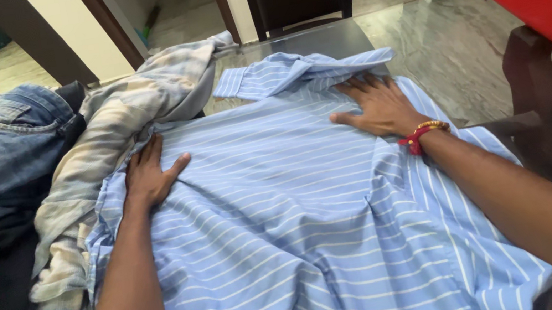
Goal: The person picks up a striped shirt from a glass-topped table, spreads it out flat, and begins folding the sleeves and body of the shirt.
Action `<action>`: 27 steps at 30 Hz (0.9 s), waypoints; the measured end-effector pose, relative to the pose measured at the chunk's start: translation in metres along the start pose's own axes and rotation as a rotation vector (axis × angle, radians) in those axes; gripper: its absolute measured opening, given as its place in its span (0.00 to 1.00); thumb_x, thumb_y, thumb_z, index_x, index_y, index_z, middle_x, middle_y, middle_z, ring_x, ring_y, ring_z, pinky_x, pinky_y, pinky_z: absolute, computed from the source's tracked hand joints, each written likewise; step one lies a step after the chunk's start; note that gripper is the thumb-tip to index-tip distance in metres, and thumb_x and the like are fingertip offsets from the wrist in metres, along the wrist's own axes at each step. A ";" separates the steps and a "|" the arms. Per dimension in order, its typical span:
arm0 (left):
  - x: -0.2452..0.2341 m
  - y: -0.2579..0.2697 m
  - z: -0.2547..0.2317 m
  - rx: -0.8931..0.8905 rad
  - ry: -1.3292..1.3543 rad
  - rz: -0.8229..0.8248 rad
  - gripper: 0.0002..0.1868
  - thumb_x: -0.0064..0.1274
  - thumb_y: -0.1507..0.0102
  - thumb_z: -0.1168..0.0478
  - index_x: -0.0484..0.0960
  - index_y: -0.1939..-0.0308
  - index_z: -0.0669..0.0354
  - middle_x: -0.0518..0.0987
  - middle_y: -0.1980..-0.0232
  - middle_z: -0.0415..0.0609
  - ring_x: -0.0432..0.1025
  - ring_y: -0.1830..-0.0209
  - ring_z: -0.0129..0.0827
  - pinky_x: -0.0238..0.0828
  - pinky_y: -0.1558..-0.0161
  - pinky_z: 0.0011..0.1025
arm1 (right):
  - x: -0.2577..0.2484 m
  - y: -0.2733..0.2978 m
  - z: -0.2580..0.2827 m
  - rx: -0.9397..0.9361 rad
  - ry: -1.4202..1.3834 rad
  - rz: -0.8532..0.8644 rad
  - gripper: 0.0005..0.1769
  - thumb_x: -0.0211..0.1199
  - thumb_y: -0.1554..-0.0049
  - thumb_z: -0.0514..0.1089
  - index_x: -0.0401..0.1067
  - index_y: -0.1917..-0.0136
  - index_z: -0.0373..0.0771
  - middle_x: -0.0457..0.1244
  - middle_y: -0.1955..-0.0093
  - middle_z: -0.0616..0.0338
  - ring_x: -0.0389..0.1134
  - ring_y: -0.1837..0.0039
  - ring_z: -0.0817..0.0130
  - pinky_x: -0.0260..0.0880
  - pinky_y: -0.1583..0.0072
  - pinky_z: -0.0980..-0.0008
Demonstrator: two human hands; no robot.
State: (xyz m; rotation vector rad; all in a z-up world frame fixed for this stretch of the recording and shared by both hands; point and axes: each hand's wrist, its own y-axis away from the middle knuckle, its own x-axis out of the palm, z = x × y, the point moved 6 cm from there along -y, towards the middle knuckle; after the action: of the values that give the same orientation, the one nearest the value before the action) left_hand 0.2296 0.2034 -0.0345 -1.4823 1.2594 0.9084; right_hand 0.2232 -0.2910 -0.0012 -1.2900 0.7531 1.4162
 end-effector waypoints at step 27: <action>-0.017 0.113 -0.196 0.179 -0.031 0.007 0.34 0.39 0.33 0.41 0.69 0.28 0.57 0.67 0.24 0.53 0.59 0.22 0.45 0.52 0.23 0.42 | -0.043 0.113 -0.164 0.080 0.163 0.103 0.57 0.35 0.50 0.86 0.48 0.19 0.53 0.42 0.15 0.59 0.38 0.15 0.59 0.38 0.21 0.46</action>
State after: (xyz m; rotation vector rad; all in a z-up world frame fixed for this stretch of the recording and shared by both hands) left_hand 0.1079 0.0178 0.0124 -1.3193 1.2898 0.7982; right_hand 0.1624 -0.4846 -0.0179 -1.3314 0.9881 1.3596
